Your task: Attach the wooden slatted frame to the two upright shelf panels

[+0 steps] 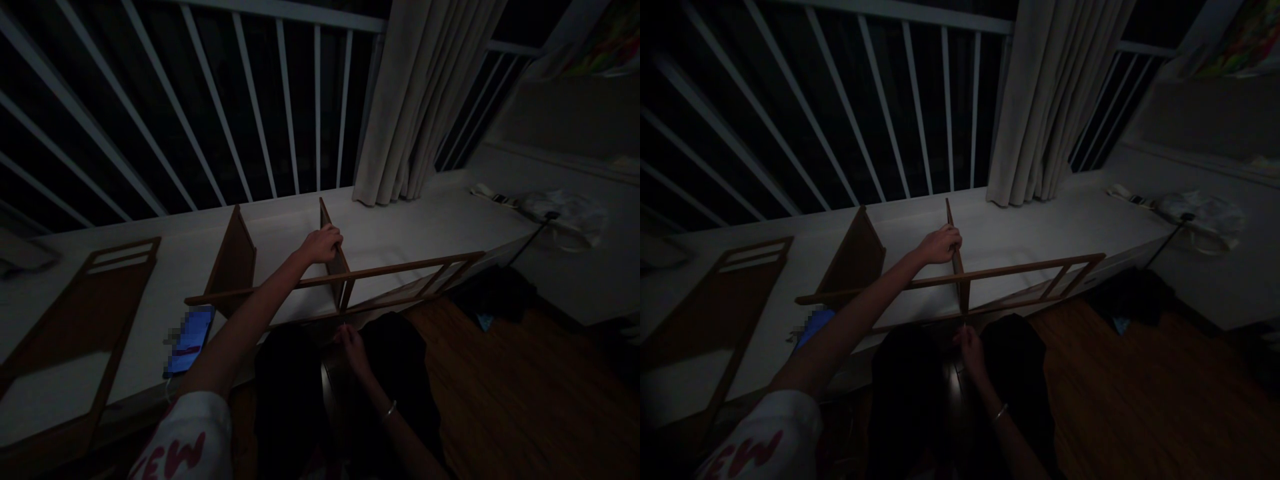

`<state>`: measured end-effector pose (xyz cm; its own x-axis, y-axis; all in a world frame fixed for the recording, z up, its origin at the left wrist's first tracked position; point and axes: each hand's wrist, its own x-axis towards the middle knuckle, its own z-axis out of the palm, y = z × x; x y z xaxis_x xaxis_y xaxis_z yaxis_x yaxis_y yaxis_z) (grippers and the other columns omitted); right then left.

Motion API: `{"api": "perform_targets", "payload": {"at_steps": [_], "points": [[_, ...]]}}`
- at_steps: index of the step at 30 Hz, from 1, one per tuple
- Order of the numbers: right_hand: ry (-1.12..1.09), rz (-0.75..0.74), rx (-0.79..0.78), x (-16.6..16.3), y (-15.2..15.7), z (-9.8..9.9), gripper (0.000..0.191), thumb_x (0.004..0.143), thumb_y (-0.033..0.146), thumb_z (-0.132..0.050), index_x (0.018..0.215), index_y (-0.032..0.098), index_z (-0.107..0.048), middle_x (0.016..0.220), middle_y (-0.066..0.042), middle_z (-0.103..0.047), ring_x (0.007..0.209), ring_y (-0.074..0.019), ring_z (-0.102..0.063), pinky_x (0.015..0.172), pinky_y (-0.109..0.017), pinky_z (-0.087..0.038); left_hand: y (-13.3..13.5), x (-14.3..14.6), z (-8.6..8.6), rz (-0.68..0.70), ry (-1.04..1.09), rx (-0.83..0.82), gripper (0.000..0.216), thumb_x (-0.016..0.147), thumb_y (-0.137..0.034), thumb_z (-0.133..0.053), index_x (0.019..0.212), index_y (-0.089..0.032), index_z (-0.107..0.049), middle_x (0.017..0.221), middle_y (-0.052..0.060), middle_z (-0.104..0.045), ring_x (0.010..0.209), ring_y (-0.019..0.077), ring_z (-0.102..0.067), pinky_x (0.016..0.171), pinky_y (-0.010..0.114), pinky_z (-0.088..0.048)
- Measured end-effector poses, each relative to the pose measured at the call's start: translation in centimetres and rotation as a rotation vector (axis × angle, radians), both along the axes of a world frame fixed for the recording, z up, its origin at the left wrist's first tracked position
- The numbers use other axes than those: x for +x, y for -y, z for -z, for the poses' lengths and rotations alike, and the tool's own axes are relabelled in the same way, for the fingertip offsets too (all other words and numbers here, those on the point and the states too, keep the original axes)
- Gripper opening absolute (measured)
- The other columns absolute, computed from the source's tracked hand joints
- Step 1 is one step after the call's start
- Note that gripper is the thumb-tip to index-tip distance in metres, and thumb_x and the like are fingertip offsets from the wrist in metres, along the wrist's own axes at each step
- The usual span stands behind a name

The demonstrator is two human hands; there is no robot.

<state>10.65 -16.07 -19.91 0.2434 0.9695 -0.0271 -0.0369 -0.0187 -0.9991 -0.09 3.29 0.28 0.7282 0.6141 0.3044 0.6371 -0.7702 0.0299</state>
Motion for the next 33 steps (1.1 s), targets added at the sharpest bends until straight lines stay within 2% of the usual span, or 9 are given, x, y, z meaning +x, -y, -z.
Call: {"api": "perform_targets", "payload": {"at_steps": [4, 10, 25, 33], "points": [[0.043, -0.013, -0.039, 0.2, -1.0, 2.1, 0.035, 0.071, 0.051, -0.044, 0.067, 0.017, -0.055, 0.051, 0.001, -0.056, 0.049, -0.0135, -0.051, 0.052, -0.024, -0.040, 0.1, 0.0, -0.1, -0.005, -0.009, 0.008, 0.017, 0.066, -0.012, -0.043, 0.076, -0.019, -0.055, 0.089, 0.005, -0.052, 0.098, 0.0203, -0.038, 0.072, 0.029, -0.042], [0.206, -0.031, -0.094, 0.1, -2.8, 3.8, 0.036, 0.073, 0.048, -0.040, 0.067, 0.016, -0.054, 0.054, -0.002, -0.058, 0.051, -0.0134, -0.054, 0.052, -0.023, -0.040, 0.0, 0.0, 0.1, -0.014, -0.019, 0.022, 0.018, 0.066, -0.013, -0.042, 0.077, -0.019, -0.055, 0.089, 0.005, -0.051, 0.099, 0.0201, -0.037, 0.069, 0.029, -0.042], [0.191, 0.028, -0.079, -0.2, -3.4, 5.7, 0.039, 0.076, 0.049, -0.035, 0.071, 0.015, -0.054, 0.058, -0.004, -0.062, 0.054, -0.0150, -0.057, 0.053, -0.023, -0.041, 0.1, 0.0, 0.0, -0.003, -0.009, 0.018, 0.017, 0.066, -0.012, -0.043, 0.076, -0.018, -0.055, 0.089, 0.005, -0.052, 0.100, 0.0198, -0.037, 0.069, 0.028, -0.042], [0.174, 0.060, -0.063, 0.0, -3.5, 5.8, 0.040, 0.075, 0.050, -0.035, 0.070, 0.015, -0.054, 0.057, -0.004, -0.061, 0.053, -0.0146, -0.057, 0.053, -0.023, -0.042, -0.2, -0.1, 0.3, 0.010, -0.001, 0.024, 0.018, 0.065, -0.011, -0.043, 0.076, -0.019, -0.055, 0.088, 0.005, -0.051, 0.099, 0.0195, -0.036, 0.070, 0.028, -0.042]]}}
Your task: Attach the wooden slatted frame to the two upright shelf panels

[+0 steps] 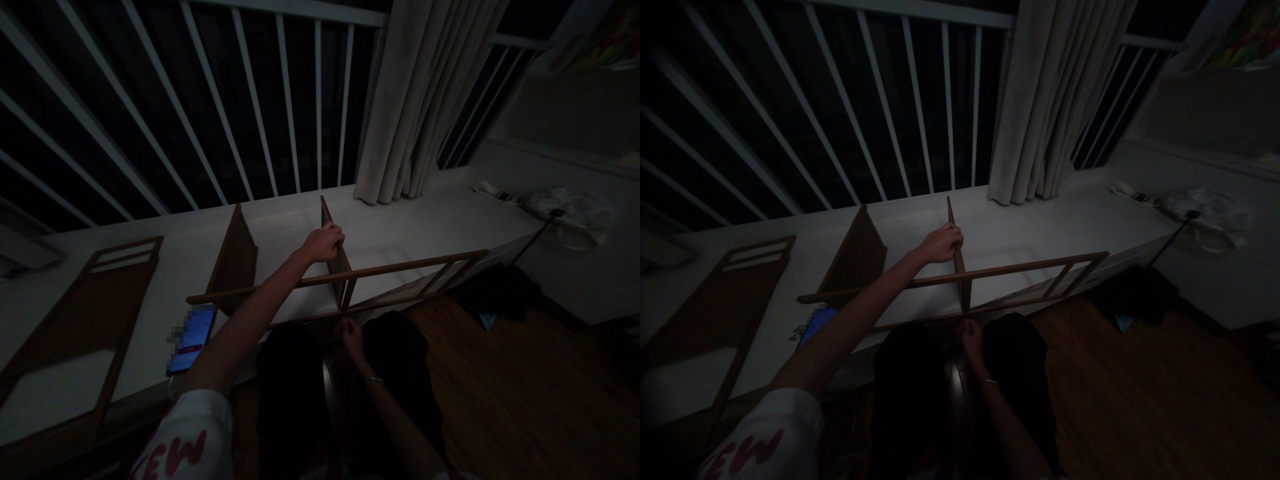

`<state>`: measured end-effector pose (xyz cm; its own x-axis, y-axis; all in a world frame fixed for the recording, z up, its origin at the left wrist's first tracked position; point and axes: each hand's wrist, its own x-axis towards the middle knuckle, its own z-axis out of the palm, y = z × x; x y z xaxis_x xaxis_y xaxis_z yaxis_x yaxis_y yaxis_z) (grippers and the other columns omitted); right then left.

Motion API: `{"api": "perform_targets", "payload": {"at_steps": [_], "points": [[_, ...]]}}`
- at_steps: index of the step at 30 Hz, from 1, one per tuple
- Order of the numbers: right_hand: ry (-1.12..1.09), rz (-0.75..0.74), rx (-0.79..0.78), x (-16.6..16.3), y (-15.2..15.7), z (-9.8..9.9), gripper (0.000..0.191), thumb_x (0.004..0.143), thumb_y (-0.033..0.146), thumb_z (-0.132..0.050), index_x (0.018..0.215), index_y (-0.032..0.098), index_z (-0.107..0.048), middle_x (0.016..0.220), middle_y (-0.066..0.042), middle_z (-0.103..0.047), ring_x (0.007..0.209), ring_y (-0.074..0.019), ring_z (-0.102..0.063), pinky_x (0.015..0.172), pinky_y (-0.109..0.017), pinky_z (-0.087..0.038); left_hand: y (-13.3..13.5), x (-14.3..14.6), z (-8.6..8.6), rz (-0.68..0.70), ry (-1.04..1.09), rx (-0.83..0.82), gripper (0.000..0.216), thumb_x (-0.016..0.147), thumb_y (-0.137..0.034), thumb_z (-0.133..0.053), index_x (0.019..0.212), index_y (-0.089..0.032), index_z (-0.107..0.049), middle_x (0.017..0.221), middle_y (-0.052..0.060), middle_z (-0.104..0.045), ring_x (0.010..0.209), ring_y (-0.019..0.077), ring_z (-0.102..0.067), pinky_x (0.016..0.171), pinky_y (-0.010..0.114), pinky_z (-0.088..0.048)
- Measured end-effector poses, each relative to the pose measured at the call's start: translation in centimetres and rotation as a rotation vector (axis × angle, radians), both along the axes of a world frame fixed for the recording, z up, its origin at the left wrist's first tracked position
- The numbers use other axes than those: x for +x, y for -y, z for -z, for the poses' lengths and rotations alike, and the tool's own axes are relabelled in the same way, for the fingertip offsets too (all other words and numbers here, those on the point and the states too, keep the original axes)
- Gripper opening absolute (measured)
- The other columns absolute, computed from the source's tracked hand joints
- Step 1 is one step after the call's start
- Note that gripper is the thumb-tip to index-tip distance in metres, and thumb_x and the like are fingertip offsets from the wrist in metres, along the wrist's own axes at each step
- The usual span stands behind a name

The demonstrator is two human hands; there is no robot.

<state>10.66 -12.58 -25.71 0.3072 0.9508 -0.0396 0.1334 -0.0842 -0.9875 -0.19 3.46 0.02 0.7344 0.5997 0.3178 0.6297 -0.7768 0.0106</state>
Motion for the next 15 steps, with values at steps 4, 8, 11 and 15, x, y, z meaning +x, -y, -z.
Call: {"api": "perform_targets", "payload": {"at_steps": [4, 8, 11, 15], "points": [[-0.009, -0.013, 0.008, -0.19, 0.12, 0.01, 0.038, 0.075, 0.048, -0.037, 0.069, 0.015, -0.054, 0.057, -0.003, -0.061, 0.053, -0.0142, -0.057, 0.053, -0.023, -0.042, -0.05, 0.06, 0.03, 0.006, 0.002, 0.010, 0.016, 0.065, -0.012, -0.043, 0.075, -0.019, -0.054, 0.087, 0.005, -0.051, 0.099, 0.0198, -0.037, 0.070, 0.028, -0.042], [-0.028, -0.011, 0.008, -0.29, 0.18, 0.15, 0.036, 0.075, 0.047, -0.038, 0.070, 0.015, -0.055, 0.057, -0.004, -0.061, 0.053, -0.0144, -0.057, 0.053, -0.023, -0.042, -0.01, 0.11, 0.02, 0.003, -0.004, 0.016, 0.016, 0.065, -0.012, -0.043, 0.074, -0.018, -0.054, 0.086, 0.005, -0.051, 0.099, 0.0198, -0.037, 0.068, 0.028, -0.042], [-0.052, -0.007, 0.011, -0.26, 0.05, 0.38, 0.036, 0.075, 0.047, -0.038, 0.069, 0.015, -0.055, 0.059, -0.005, -0.061, 0.054, -0.0147, -0.057, 0.054, -0.024, -0.043, 0.01, 0.09, 0.00, 0.002, -0.003, 0.013, 0.016, 0.065, -0.012, -0.042, 0.075, -0.018, -0.054, 0.087, 0.005, -0.051, 0.099, 0.0199, -0.037, 0.068, 0.028, -0.042], [-0.068, -0.008, 0.013, -0.21, -0.05, 0.66, 0.038, 0.074, 0.049, -0.038, 0.070, 0.015, -0.055, 0.060, -0.005, -0.061, 0.055, -0.0150, -0.057, 0.055, -0.024, -0.044, 0.09, 0.12, -0.10, 0.000, -0.010, 0.004, 0.017, 0.065, -0.011, -0.043, 0.076, -0.019, -0.055, 0.087, 0.005, -0.051, 0.099, 0.0196, -0.037, 0.070, 0.028, -0.042]]}}
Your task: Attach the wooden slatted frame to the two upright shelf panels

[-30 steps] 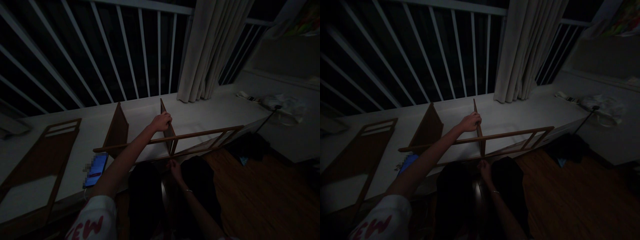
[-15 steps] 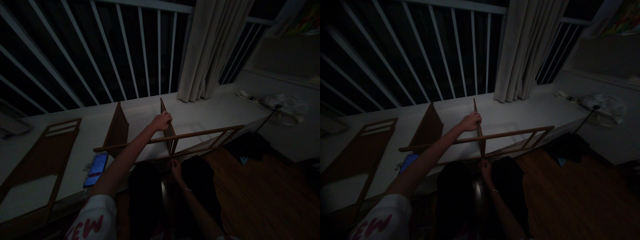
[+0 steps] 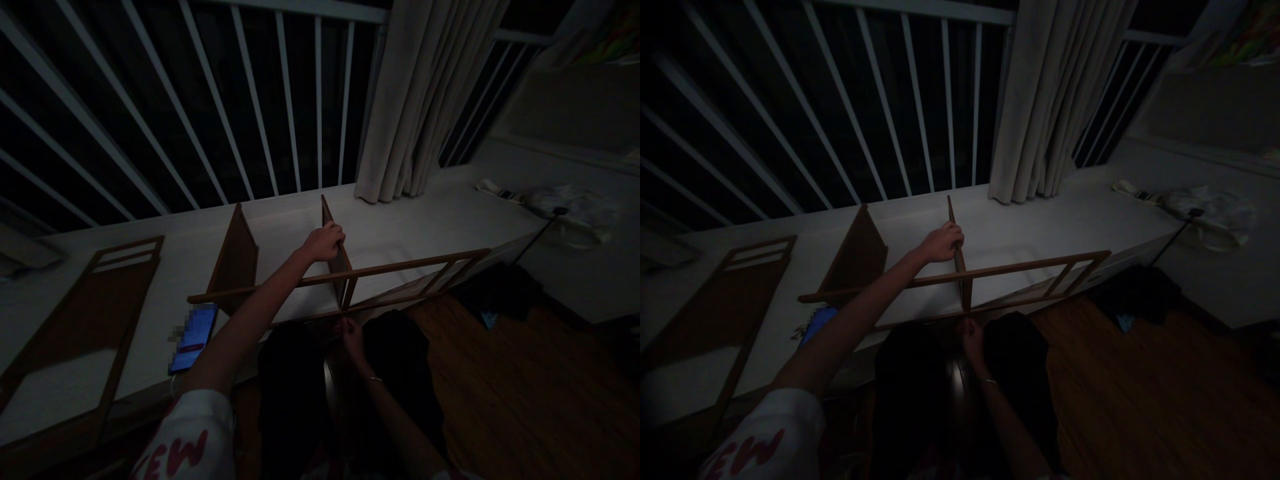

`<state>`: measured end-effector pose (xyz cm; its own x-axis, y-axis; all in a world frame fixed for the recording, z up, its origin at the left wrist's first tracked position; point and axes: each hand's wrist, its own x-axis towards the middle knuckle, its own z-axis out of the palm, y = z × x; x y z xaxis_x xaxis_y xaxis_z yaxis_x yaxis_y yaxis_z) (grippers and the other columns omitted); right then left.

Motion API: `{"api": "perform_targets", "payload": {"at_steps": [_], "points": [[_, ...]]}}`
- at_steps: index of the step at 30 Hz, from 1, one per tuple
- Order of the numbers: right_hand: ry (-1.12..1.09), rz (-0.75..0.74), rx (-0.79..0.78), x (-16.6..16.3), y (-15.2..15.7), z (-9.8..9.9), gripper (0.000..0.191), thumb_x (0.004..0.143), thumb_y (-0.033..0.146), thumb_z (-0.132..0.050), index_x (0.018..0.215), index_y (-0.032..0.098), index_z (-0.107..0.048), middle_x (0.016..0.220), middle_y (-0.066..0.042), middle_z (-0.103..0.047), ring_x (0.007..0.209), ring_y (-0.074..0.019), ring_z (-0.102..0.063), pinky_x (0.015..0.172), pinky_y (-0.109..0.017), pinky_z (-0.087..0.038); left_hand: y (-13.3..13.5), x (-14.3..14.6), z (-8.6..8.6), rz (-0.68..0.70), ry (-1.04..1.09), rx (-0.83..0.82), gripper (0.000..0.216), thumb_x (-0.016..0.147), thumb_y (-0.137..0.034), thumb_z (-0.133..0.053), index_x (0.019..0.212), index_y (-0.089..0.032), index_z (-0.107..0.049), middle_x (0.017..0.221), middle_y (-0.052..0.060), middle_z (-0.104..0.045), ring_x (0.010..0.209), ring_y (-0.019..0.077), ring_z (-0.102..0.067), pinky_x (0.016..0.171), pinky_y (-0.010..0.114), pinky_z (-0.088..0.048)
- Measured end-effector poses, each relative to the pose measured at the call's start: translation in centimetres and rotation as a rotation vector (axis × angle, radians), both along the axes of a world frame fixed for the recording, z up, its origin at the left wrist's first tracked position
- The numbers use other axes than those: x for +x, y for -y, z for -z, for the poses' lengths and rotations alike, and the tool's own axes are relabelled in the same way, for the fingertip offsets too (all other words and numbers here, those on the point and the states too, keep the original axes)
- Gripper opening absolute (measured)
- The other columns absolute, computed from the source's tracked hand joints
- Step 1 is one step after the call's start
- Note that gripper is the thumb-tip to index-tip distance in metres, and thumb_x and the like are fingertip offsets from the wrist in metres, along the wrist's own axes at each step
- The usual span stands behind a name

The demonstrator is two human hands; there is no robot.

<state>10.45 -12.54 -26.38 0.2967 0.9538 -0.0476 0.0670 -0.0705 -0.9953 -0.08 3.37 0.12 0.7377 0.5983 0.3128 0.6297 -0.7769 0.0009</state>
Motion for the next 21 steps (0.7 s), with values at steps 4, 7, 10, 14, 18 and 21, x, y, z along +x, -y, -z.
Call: {"api": "perform_targets", "payload": {"at_steps": [4, 7, 10, 14, 18, 21], "points": [[0.023, -0.004, 0.022, 0.0, 0.2, -0.1, 0.038, 0.076, 0.048, -0.037, 0.073, 0.015, -0.055, 0.062, -0.005, -0.061, 0.058, -0.0152, -0.058, 0.056, -0.024, -0.044, 0.1, 0.1, -0.1, -0.024, -0.016, -0.010, 0.018, 0.065, -0.011, -0.043, 0.076, -0.019, -0.055, 0.089, 0.005, -0.051, 0.100, 0.0196, -0.036, 0.070, 0.028, -0.042], [0.063, 0.003, 0.031, -0.1, 0.5, -0.4, 0.038, 0.077, 0.047, -0.036, 0.074, 0.015, -0.056, 0.064, -0.005, -0.062, 0.059, -0.0154, -0.058, 0.058, -0.024, -0.043, 0.2, 0.1, -0.2, -0.014, -0.003, 0.001, 0.018, 0.065, -0.011, -0.043, 0.075, -0.019, -0.055, 0.088, 0.005, -0.051, 0.099, 0.0199, -0.036, 0.069, 0.028, -0.042], [0.086, 0.008, 0.009, -0.2, 0.6, -0.8, 0.039, 0.077, 0.047, -0.036, 0.075, 0.015, -0.057, 0.065, -0.006, -0.063, 0.060, -0.0159, -0.058, 0.058, -0.024, -0.043, 0.2, 0.0, -0.2, -0.009, 0.003, -0.001, 0.017, 0.066, -0.011, -0.043, 0.075, -0.019, -0.055, 0.088, 0.005, -0.051, 0.099, 0.0202, -0.037, 0.069, 0.029, -0.042], [0.108, 0.001, -0.009, -0.3, 0.5, -1.0, 0.040, 0.077, 0.048, -0.034, 0.076, 0.015, -0.057, 0.063, -0.005, -0.062, 0.060, -0.0161, -0.058, 0.057, -0.024, -0.043, 0.3, 0.0, -0.2, -0.015, -0.005, -0.002, 0.017, 0.066, -0.011, -0.043, 0.075, -0.018, -0.055, 0.088, 0.006, -0.051, 0.099, 0.0203, -0.037, 0.070, 0.029, -0.042], [0.132, -0.010, 0.007, -0.2, 0.6, -1.1, 0.039, 0.077, 0.047, -0.035, 0.074, 0.015, -0.057, 0.065, -0.005, -0.063, 0.060, -0.0157, -0.058, 0.057, -0.024, -0.043, 0.0, 0.0, 0.0, 0.006, 0.012, 0.008, 0.016, 0.066, -0.011, -0.043, 0.074, -0.018, -0.054, 0.088, 0.005, -0.052, 0.099, 0.0203, -0.037, 0.071, 0.029, -0.042], [0.120, -0.009, 0.018, -0.2, 0.6, -1.1, 0.039, 0.078, 0.046, -0.034, 0.074, 0.015, -0.057, 0.065, -0.006, -0.063, 0.060, -0.0158, -0.058, 0.057, -0.023, -0.043, -0.2, 0.0, 0.2, 0.024, 0.021, 0.012, 0.017, 0.064, -0.011, -0.044, 0.075, -0.018, -0.054, 0.087, 0.005, -0.052, 0.098, 0.0200, -0.038, 0.074, 0.030, -0.041]]}}
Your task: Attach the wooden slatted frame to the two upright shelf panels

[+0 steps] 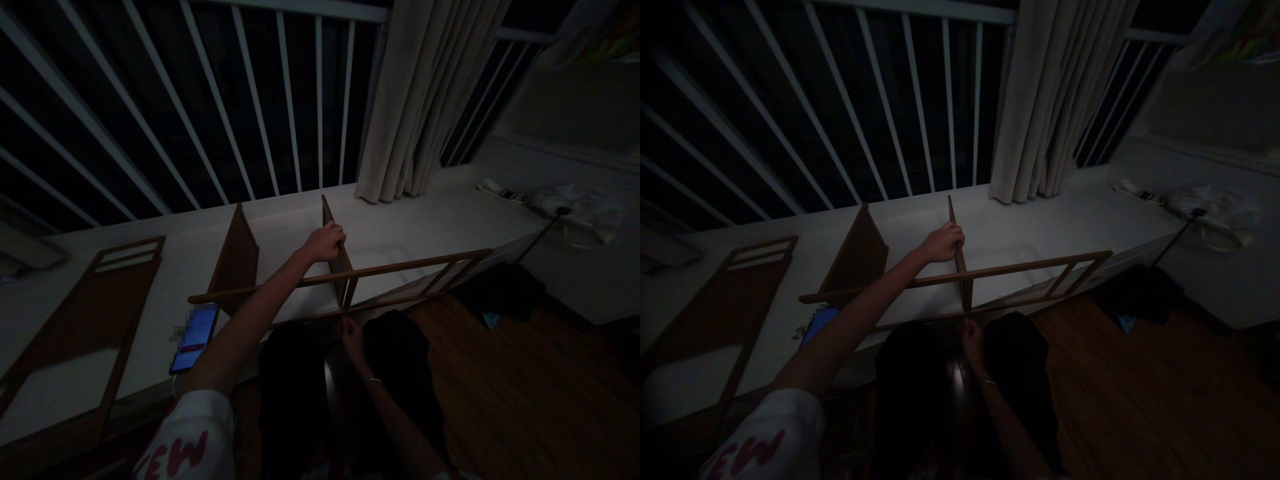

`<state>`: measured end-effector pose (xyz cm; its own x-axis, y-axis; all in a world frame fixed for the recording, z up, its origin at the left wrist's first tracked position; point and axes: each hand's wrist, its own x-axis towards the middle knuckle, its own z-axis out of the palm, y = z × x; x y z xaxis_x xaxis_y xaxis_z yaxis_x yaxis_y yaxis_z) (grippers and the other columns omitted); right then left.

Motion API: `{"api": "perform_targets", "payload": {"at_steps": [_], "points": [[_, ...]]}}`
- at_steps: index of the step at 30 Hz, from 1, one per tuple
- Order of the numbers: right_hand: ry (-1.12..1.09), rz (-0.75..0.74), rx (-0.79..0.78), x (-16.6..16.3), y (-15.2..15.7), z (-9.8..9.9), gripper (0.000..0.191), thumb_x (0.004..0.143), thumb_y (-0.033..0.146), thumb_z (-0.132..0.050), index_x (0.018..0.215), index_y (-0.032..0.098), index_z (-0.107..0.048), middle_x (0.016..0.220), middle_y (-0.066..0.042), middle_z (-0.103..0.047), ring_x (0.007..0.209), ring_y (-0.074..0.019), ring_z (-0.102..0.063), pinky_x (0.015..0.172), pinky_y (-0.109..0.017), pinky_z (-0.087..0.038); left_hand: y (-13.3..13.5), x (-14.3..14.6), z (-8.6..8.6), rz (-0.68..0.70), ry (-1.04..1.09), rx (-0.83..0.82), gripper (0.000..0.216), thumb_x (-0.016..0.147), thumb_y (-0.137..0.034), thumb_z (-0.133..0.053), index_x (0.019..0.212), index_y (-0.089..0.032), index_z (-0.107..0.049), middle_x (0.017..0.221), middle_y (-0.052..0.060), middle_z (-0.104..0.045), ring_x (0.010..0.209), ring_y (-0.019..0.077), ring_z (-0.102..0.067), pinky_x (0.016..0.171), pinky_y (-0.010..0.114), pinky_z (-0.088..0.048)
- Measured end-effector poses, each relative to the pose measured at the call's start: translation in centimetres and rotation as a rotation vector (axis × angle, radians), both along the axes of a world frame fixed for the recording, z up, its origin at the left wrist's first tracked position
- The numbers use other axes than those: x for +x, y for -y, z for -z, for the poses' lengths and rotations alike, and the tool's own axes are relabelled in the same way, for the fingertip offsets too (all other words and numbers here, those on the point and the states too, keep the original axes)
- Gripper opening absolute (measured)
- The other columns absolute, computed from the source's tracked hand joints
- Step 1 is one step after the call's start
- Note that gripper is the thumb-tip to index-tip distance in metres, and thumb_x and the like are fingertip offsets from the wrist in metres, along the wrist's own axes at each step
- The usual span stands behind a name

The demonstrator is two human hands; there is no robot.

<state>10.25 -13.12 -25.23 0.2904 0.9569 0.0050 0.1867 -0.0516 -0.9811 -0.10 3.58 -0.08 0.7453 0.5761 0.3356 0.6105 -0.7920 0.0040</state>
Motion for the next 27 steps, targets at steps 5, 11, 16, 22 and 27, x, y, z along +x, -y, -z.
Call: {"api": "perform_targets", "payload": {"at_steps": [5, 11, 16, 22, 27], "points": [[0.012, 0.033, -0.034, -0.09, -0.15, 0.23, 0.041, 0.077, 0.048, -0.034, 0.074, 0.015, -0.057, 0.064, -0.006, -0.063, 0.058, -0.0162, -0.058, 0.055, -0.024, -0.042, -0.07, -0.02, 0.03, 0.006, 0.006, 0.011, 0.017, 0.063, -0.010, -0.044, 0.074, -0.018, -0.054, 0.086, 0.005, -0.051, 0.098, 0.0199, -0.038, 0.074, 0.030, -0.041], [0.024, 0.066, -0.029, -0.22, -0.11, 0.21, 0.040, 0.077, 0.047, -0.035, 0.075, 0.015, -0.059, 0.066, -0.006, -0.064, 0.060, -0.0166, -0.059, 0.056, -0.024, -0.042, 0.18, 0.11, -0.18, -0.022, -0.010, -0.023, 0.018, 0.064, -0.010, -0.043, 0.076, -0.018, -0.055, 0.088, 0.006, -0.051, 0.099, 0.0204, -0.037, 0.074, 0.030, -0.041], [0.072, 0.062, -0.010, -0.26, 0.00, -0.35, 0.040, 0.077, 0.044, -0.035, 0.077, 0.015, -0.061, 0.071, -0.008, -0.065, 0.063, -0.0172, -0.059, 0.057, -0.024, -0.042, 0.25, 0.15, -0.15, -0.013, 0.000, -0.031, 0.019, 0.064, -0.010, -0.043, 0.076, -0.018, -0.056, 0.088, 0.006, -0.051, 0.099, 0.0204, -0.036, 0.075, 0.031, -0.040], [0.334, 0.112, 0.005, -0.28, 0.32, -0.52, 0.038, 0.079, 0.040, -0.035, 0.080, 0.016, -0.064, 0.069, -0.009, -0.065, 0.060, -0.0172, -0.058, 0.057, -0.023, -0.038, 0.42, 0.14, -0.24, -0.024, -0.002, -0.040, 0.019, 0.064, -0.010, -0.043, 0.076, -0.018, -0.055, 0.088, 0.006, -0.051, 0.100, 0.0204, -0.036, 0.075, 0.030, -0.040], [0.476, 0.093, 0.022, -0.12, 0.34, -0.08, 0.032, 0.079, 0.035, -0.038, 0.080, 0.017, -0.064, 0.065, -0.010, -0.063, 0.055, -0.0157, -0.056, 0.054, -0.023, -0.034, 0.39, 0.16, -0.25, -0.015, -0.009, -0.028, 0.019, 0.065, -0.010, -0.043, 0.076, -0.018, -0.055, 0.086, 0.006, -0.051, 0.099, 0.0201, -0.036, 0.073, 0.030, -0.041]]}}
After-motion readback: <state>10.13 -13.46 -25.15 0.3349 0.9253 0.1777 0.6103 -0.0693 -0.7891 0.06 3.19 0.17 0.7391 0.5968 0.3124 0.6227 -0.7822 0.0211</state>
